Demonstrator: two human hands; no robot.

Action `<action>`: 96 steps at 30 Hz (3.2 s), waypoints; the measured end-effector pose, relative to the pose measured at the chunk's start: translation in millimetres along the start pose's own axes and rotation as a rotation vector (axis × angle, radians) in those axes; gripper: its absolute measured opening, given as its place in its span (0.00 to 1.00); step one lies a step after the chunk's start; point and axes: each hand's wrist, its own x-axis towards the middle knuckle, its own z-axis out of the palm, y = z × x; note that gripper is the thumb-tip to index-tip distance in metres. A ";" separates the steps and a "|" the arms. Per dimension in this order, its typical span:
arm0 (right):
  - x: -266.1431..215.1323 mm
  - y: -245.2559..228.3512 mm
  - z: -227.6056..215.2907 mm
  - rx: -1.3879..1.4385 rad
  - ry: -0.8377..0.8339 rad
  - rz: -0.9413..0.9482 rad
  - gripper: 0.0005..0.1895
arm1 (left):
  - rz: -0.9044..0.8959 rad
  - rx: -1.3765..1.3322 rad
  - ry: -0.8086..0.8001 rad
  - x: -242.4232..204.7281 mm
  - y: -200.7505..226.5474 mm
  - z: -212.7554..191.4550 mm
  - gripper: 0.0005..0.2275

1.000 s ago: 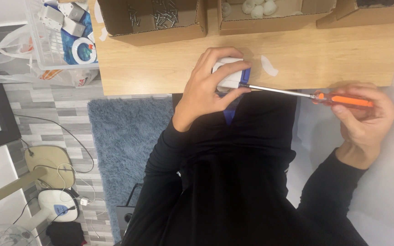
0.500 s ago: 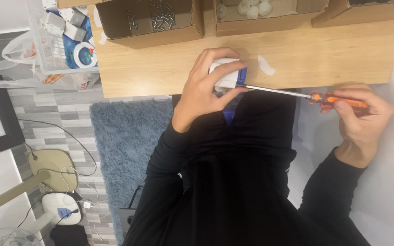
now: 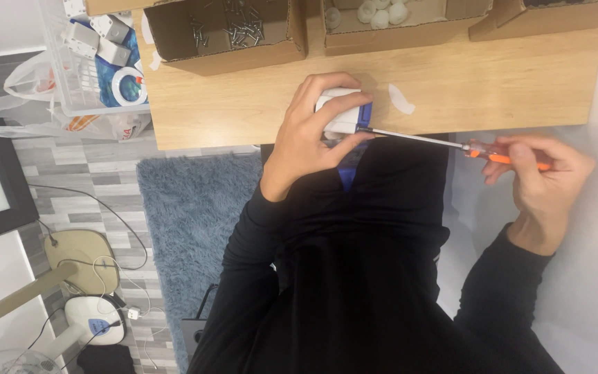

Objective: The person assembles a blue plastic electrical component by inserting a metal screw and tightening it with a screwdriver. They then attach a white plastic cover to the blue component and secure it by tightening screws with the screwdriver.

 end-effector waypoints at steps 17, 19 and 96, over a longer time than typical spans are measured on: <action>0.2 -16.4 3.8 -0.003 -0.027 0.010 0.15 | 0.019 0.002 0.017 -0.6 -2.3 2.3 0.18; -2.2 -7.4 0.5 -0.014 0.020 0.087 0.19 | 0.023 0.003 0.024 -0.7 -1.6 2.0 0.18; -42.7 4.2 2.0 0.137 0.102 0.010 0.10 | 0.078 0.009 0.029 2.0 4.1 -10.3 0.18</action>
